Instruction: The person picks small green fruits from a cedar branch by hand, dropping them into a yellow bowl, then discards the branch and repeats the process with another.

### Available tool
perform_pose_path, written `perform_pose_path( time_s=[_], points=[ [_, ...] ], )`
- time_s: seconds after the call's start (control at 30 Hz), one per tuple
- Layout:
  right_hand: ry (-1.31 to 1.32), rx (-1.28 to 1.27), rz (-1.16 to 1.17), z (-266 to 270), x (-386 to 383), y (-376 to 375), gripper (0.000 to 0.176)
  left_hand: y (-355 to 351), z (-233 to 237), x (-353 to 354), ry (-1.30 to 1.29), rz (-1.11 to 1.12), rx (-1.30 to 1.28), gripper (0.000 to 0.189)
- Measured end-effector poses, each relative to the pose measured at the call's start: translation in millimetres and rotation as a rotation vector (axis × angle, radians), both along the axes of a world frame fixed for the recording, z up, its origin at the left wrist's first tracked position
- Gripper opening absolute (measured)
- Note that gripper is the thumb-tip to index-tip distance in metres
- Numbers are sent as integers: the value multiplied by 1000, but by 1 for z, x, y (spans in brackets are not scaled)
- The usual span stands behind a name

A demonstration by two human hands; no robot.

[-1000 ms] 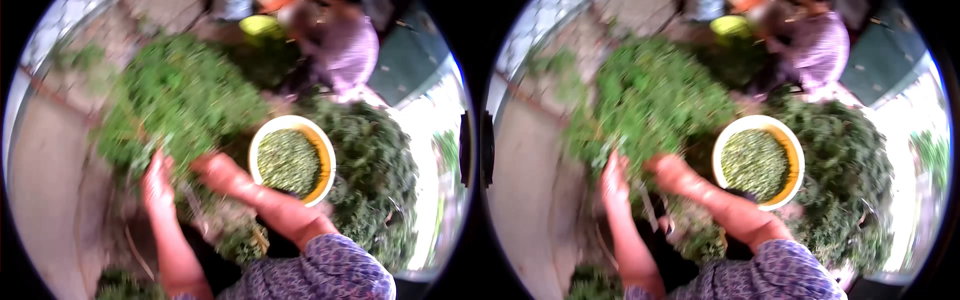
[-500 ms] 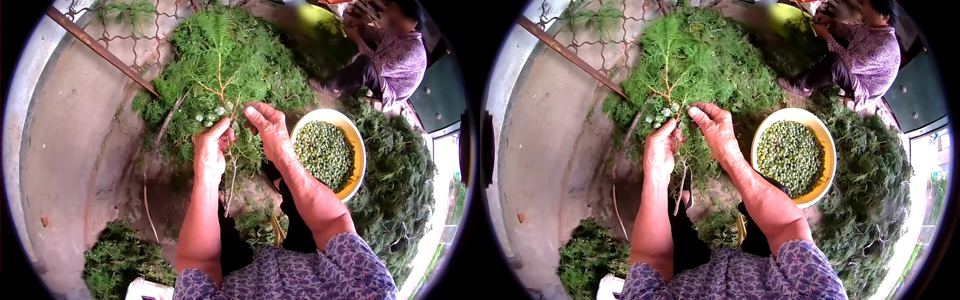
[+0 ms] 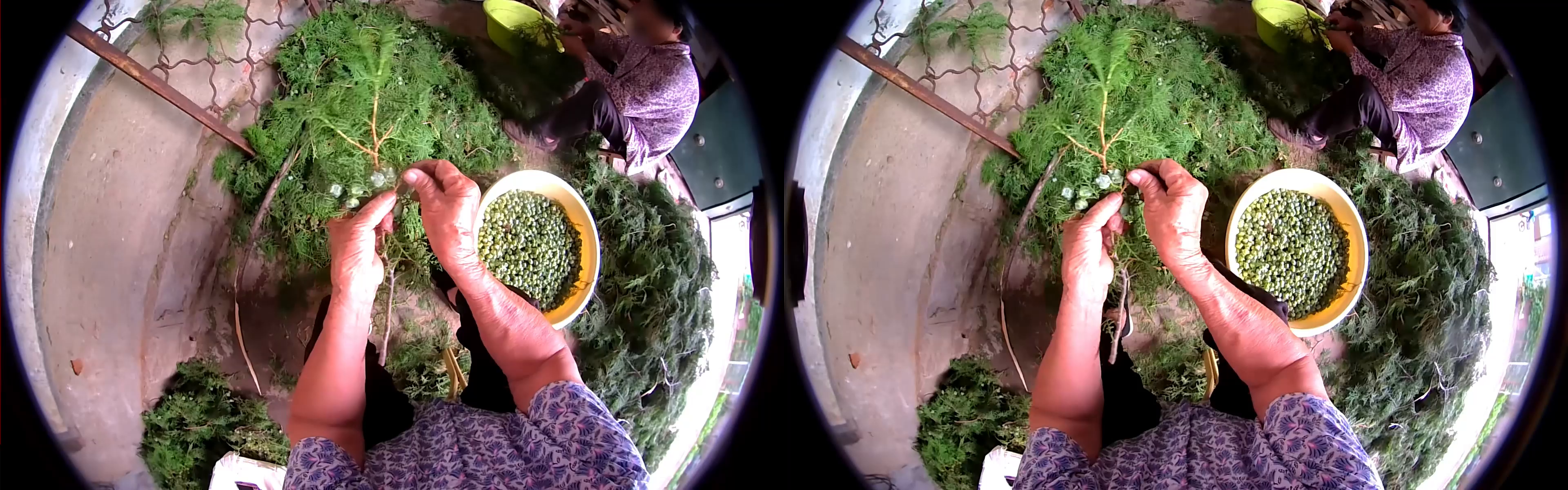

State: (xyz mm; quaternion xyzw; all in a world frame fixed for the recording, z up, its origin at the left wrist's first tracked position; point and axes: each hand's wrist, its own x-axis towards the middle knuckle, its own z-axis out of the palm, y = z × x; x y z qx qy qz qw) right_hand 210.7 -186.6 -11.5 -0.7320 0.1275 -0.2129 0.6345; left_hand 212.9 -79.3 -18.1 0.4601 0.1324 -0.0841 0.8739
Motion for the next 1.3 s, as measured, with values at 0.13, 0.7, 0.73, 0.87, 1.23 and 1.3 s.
perform_pose_path(
  time_s=[0.13,0.7,0.73,0.87,1.23,1.3],
  points=[
    [10,60,-146,9,8,-23,10,1,7,-5,34,7,10,11],
    [-35,-196,496,15,8,-17,28,5,-3,-6,-97,-15,118,12],
    [14,-229,496,17,8,-16,26,4,0,-7,-96,-11,139,12],
    [69,23,475,2,13,-14,22,5,5,-8,-80,-59,126,13],
    [186,581,277,9,5,5,14,9,3,-4,33,-39,0,6],
    [132,430,239,3,10,0,15,9,-2,-3,104,-45,-11,12]
  ],
)
